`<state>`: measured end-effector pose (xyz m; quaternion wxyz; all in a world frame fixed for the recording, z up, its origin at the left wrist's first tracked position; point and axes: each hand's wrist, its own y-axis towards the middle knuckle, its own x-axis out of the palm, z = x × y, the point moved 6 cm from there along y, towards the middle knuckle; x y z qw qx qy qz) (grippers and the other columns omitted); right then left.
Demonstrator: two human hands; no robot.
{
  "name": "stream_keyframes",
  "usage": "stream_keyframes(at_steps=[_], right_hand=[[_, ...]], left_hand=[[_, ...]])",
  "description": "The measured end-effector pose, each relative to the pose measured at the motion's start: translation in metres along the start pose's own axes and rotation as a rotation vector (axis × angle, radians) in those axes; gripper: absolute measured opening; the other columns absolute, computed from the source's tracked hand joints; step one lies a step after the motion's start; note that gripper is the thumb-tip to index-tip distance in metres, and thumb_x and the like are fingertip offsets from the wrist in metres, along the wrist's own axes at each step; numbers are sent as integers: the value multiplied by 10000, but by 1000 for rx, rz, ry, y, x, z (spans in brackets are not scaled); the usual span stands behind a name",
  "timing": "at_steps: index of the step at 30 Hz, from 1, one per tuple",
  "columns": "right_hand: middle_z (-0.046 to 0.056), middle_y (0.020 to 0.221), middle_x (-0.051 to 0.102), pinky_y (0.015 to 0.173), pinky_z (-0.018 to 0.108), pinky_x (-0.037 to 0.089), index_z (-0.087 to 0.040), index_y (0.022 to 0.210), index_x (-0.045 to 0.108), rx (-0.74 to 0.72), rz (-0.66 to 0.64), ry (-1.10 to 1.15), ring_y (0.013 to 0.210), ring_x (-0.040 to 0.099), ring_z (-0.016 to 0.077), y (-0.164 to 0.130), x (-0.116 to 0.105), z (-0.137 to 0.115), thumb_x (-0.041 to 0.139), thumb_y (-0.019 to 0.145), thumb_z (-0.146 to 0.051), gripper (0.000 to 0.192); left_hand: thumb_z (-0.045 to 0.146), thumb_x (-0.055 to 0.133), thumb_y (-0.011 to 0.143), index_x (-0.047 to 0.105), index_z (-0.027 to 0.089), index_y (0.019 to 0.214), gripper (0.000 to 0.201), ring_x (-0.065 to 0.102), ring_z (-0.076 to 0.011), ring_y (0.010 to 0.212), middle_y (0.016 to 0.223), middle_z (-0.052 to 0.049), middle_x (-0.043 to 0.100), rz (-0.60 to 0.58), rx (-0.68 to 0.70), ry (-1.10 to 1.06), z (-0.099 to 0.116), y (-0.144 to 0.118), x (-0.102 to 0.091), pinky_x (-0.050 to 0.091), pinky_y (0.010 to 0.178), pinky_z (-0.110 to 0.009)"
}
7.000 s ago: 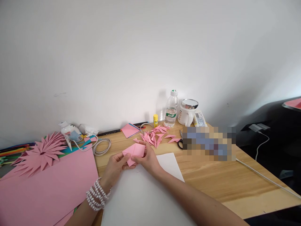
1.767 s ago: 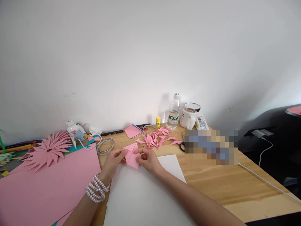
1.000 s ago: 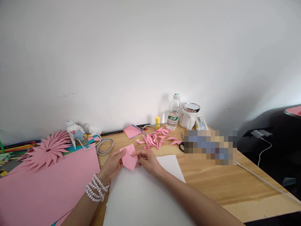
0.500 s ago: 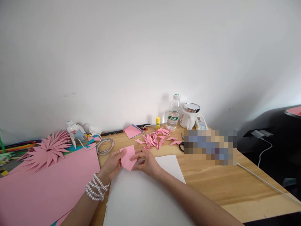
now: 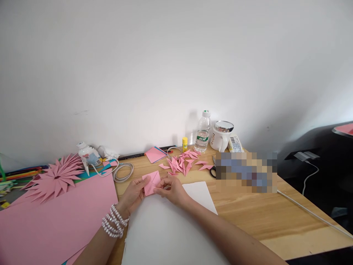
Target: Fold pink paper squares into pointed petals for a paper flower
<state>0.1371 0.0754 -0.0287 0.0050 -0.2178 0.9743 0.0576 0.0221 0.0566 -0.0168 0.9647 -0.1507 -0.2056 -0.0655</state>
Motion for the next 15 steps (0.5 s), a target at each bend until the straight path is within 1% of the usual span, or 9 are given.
stream_keyframes(at_steps=[3, 5, 10, 15], right_hand=[[-20, 577, 491, 469, 210, 407, -137, 554, 555, 6, 1, -9, 474, 453, 66, 0, 0, -1, 694, 545, -422, 317], [-25, 549, 491, 469, 210, 389, -136, 554, 552, 9, 7, -3, 464, 452, 66, 0, -1, -1, 696, 549, -412, 311], [-17, 558, 516, 481, 212, 377, -130, 577, 574, 19, 43, -5, 485, 459, 75, 0, -4, 0, 697, 553, -401, 299], [5, 603, 566, 515, 226, 405, -129, 598, 591, 40, 60, 28, 529, 511, 101, 0, -6, 0, 694, 545, -422, 314]], left_hand=[[352, 640, 660, 652, 75, 763, 296, 618, -200, 675, 719, -107, 676, -25, 21, 0, 0, -1, 4, 466, 655, -310], [372, 628, 666, 653, 75, 783, 320, 617, -208, 684, 717, -106, 675, -30, 29, 19, 0, -1, 5, 468, 647, -315], [387, 611, 677, 654, 93, 826, 332, 613, -200, 687, 739, -92, 673, -37, 15, 91, -5, 0, 3, 476, 644, -315], [397, 621, 663, 658, 97, 832, 347, 609, -191, 681, 758, -90, 671, -5, 24, 148, -6, 2, -1, 486, 642, -321]])
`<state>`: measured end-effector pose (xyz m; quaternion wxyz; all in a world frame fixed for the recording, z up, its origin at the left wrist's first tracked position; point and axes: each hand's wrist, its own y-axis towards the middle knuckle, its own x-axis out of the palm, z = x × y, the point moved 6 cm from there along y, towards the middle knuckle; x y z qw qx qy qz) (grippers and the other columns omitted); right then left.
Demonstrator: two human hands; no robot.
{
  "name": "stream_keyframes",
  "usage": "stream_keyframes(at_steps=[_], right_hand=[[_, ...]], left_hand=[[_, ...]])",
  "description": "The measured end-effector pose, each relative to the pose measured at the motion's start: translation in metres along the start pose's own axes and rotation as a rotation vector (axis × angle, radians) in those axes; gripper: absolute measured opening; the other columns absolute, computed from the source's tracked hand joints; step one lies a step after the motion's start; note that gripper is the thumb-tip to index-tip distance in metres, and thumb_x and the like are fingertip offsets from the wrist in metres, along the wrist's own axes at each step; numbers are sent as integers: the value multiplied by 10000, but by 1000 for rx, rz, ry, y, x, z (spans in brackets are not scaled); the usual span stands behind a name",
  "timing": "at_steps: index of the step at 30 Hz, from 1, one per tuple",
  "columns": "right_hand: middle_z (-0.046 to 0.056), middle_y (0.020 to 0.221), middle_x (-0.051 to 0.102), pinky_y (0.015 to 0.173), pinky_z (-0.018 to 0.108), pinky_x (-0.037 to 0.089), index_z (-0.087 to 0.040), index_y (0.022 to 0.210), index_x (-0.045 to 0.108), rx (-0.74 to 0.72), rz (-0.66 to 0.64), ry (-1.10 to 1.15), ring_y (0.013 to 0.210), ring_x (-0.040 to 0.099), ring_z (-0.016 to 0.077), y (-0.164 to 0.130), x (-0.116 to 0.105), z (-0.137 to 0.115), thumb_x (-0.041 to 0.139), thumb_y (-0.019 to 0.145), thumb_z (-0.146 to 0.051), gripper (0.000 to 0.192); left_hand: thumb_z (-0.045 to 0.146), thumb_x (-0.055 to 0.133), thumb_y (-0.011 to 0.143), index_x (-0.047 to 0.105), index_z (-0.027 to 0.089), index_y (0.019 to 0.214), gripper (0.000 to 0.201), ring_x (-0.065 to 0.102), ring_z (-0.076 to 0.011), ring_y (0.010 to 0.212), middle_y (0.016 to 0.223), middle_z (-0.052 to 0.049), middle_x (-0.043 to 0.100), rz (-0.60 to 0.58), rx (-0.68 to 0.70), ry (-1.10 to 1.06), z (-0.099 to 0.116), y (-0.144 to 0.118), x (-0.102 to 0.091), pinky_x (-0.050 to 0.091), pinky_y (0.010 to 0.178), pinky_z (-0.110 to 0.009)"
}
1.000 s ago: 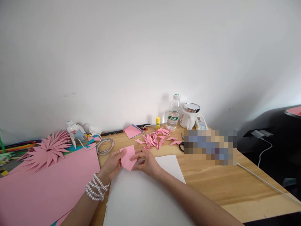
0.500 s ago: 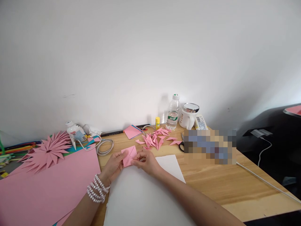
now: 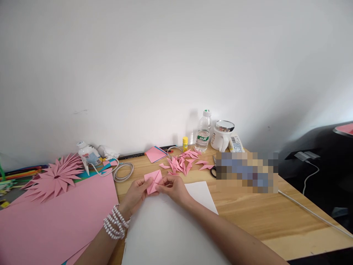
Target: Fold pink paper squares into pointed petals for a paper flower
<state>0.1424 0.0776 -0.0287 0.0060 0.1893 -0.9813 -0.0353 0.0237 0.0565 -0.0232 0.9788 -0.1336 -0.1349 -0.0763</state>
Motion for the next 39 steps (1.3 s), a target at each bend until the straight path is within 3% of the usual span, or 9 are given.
stream_keyframes(at_steps=[6, 13, 26, 39], right_hand=[[8, 603, 569, 516, 230, 425, -133, 594, 574, -29, 60, -2, 540, 515, 107, 1, -5, -2, 689, 544, -433, 325], [5, 618, 566, 551, 246, 444, -130, 630, 564, -22, 62, 34, 555, 530, 112, 2, -5, 1, 680, 551, -445, 345], [-19, 612, 503, 543, 245, 456, -162, 659, 497, -63, 65, 47, 547, 502, 101, 0, -5, 0, 662, 593, -434, 325], [4, 665, 527, 583, 273, 485, -161, 794, 644, -60, 73, -1, 576, 515, 108, 2, -3, 6, 576, 680, -412, 284]], left_hand=[[380, 636, 652, 660, 90, 835, 344, 614, -182, 660, 779, -104, 676, -1, 22, 60, 4, -1, 2, 490, 669, -330], [266, 715, 580, 646, 82, 890, 367, 617, -241, 831, 916, -140, 665, -69, 24, 100, 2, -3, 4, 471, 780, -363], [282, 706, 594, 654, 64, 840, 333, 636, -238, 784, 860, -164, 675, 14, -27, 95, -5, -1, -2, 499, 742, -340], [392, 614, 675, 643, 92, 793, 324, 645, -238, 731, 746, -119, 689, -15, -92, 75, -4, -2, 1, 496, 701, -346]])
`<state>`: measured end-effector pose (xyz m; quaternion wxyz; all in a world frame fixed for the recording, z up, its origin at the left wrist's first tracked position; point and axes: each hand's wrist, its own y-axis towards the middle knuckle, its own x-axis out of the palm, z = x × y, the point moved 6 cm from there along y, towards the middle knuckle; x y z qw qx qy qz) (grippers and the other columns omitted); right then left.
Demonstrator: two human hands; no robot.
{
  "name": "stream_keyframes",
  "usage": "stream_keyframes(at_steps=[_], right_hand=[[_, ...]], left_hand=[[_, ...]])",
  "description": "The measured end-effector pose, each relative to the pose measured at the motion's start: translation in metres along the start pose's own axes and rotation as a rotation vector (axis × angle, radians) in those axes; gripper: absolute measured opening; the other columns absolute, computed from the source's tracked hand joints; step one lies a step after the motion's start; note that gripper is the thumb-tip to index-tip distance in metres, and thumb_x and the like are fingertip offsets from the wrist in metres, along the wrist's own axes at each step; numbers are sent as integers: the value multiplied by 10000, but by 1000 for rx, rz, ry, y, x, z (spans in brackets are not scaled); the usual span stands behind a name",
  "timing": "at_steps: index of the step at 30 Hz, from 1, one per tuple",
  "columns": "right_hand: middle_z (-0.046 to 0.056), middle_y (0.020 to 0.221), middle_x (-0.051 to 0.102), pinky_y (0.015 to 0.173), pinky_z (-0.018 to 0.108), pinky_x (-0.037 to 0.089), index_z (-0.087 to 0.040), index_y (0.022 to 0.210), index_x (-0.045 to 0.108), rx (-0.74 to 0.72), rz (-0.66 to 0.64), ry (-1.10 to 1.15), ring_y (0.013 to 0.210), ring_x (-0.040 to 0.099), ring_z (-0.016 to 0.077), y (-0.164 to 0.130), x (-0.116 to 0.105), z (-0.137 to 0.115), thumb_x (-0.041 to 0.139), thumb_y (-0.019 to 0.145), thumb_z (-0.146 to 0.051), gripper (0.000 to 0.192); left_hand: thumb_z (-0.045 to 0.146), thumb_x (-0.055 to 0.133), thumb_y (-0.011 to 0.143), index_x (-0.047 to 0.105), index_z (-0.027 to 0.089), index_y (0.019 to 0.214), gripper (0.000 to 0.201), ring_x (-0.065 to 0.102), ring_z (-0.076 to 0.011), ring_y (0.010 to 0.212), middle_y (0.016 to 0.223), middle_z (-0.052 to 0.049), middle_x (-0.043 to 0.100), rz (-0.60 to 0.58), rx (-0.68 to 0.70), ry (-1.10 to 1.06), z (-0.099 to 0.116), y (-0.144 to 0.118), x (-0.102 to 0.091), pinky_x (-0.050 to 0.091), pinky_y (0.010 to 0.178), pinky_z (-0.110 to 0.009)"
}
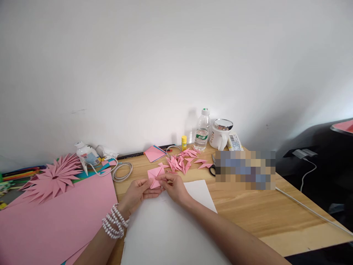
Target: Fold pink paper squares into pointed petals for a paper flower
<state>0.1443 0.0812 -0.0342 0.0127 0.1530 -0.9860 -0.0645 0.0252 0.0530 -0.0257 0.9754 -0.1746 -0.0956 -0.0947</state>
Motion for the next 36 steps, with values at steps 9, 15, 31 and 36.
stream_keyframes(at_steps=[9, 15, 31, 36], right_hand=[[-20, 636, 512, 529, 228, 448, -145, 776, 602, 29, 21, 21, 546, 481, 93, 0, -5, -1, 709, 529, -352, 339], [-5, 688, 534, 532, 218, 434, -147, 765, 608, 8, -2, 49, 562, 484, 91, -1, -3, -5, 687, 570, -332, 280], [-6, 697, 547, 527, 214, 392, -143, 784, 635, 41, 10, 20, 557, 461, 86, 0, -5, -3, 684, 570, -314, 278], [-23, 652, 513, 495, 202, 370, -156, 768, 624, -4, 1, 33, 520, 428, 74, 0, -4, -5, 672, 590, -300, 234]], left_hand=[[381, 637, 656, 639, 79, 756, 319, 645, -235, 731, 797, -148, 678, -55, -3, 9, 2, -2, 4, 494, 700, -339], [348, 628, 676, 634, 71, 769, 293, 644, -238, 745, 816, -159, 675, -76, -8, 17, 4, -3, 4, 489, 715, -351], [268, 714, 582, 634, 69, 710, 249, 641, -246, 755, 774, -153, 684, -27, 34, -10, 1, -1, 3, 482, 757, -382], [209, 716, 580, 601, 88, 634, 176, 649, -230, 702, 711, -130, 687, 40, -3, -53, -1, -1, 2, 490, 740, -374]])
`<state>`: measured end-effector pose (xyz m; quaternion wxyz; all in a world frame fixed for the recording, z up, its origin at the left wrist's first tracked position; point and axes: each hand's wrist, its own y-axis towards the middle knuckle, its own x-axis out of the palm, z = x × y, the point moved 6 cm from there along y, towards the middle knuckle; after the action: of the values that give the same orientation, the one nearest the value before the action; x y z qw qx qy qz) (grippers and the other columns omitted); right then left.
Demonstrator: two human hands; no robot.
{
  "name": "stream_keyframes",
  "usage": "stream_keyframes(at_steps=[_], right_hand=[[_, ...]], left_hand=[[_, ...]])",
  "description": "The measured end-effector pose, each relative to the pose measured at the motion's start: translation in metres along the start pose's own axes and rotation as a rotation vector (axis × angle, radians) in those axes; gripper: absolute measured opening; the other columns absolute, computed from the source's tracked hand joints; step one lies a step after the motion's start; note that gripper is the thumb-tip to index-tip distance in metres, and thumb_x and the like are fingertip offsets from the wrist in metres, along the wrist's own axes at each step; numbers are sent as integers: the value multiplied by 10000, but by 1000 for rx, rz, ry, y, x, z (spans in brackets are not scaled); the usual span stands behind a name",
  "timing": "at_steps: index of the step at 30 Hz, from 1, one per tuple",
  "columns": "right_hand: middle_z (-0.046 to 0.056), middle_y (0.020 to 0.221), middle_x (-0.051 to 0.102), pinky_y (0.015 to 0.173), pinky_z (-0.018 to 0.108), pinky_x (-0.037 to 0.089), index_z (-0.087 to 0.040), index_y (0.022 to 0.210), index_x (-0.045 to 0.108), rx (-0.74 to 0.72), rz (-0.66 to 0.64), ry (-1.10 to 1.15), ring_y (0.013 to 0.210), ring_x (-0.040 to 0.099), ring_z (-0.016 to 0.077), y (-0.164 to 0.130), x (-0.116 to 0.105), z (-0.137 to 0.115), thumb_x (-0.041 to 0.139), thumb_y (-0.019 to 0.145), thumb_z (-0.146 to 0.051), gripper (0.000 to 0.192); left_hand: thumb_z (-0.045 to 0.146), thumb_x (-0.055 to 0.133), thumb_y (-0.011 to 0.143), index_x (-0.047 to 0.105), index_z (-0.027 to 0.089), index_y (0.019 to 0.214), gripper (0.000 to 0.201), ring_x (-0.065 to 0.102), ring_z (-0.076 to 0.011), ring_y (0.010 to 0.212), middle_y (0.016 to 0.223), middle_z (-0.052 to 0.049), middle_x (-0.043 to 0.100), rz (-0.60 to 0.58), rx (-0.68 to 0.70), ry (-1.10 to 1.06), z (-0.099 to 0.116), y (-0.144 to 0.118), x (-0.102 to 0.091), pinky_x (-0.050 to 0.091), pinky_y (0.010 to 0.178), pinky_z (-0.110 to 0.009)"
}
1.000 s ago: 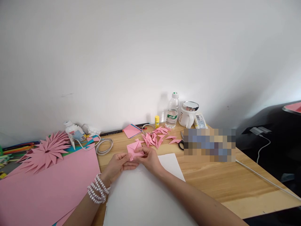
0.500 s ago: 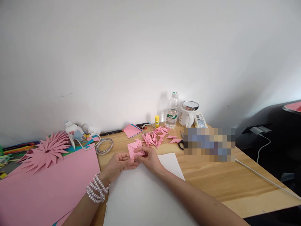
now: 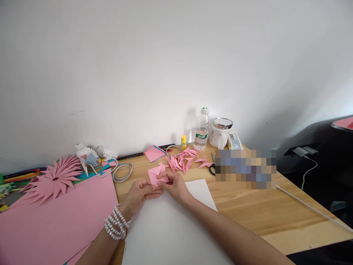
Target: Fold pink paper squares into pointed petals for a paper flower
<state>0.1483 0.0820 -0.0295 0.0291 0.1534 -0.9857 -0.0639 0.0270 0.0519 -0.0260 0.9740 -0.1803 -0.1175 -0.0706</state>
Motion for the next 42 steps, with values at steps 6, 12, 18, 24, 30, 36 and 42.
stream_keyframes(at_steps=[6, 12, 18, 24, 30, 36, 42], right_hand=[[0, 696, 538, 503, 206, 380, -147, 763, 621, -8, 17, -40, 548, 449, 84, 1, -2, 3, 645, 616, -332, 237], [-18, 608, 527, 521, 219, 405, -131, 767, 612, 48, 24, -37, 523, 478, 89, 1, -2, 4, 646, 601, -322, 255], [-30, 609, 493, 507, 203, 379, -128, 772, 596, 44, 5, -27, 517, 454, 76, 0, 0, 4, 635, 607, -249, 208], [-39, 598, 507, 500, 203, 371, -144, 789, 554, 25, -63, 29, 511, 450, 79, 0, 5, 5, 652, 598, -241, 235], [-29, 644, 571, 525, 221, 406, -187, 905, 432, 6, -65, 108, 523, 496, 91, -1, 5, 0, 649, 624, -246, 361], [-42, 605, 555, 563, 260, 447, -208, 1057, 370, 17, -38, 139, 559, 547, 124, -2, 4, 1, 653, 633, -226, 510], [-38, 597, 571, 558, 280, 466, -196, 1085, 378, 48, -11, 126, 543, 566, 136, -1, 1, 5, 689, 591, -231, 585]], left_hand=[[243, 692, 620, 630, 67, 770, 240, 642, -225, 755, 810, -150, 680, -80, 27, 30, 2, 0, 3, 479, 775, -367], [463, 586, 673, 631, 50, 800, 434, 645, -251, 736, 774, -176, 676, -55, 15, 90, 4, 1, -1, 497, 718, -373], [381, 666, 623, 635, 68, 795, 358, 646, -236, 720, 797, -155, 681, -48, 31, 121, 4, 1, -3, 503, 703, -358], [302, 720, 570, 621, 56, 878, 406, 647, -218, 676, 810, -165, 678, -26, 63, 162, 0, 4, -4, 512, 673, -356], [284, 712, 589, 624, 49, 880, 385, 644, -201, 668, 796, -162, 681, -14, 53, 141, -2, 4, -4, 514, 666, -328], [281, 711, 591, 626, 51, 904, 398, 641, -218, 729, 845, -171, 673, -31, 56, 127, 0, 3, -3, 508, 699, -336], [334, 663, 642, 628, 49, 892, 380, 642, -225, 716, 835, -169, 673, -47, 60, 139, -1, 3, -2, 513, 689, -352]])
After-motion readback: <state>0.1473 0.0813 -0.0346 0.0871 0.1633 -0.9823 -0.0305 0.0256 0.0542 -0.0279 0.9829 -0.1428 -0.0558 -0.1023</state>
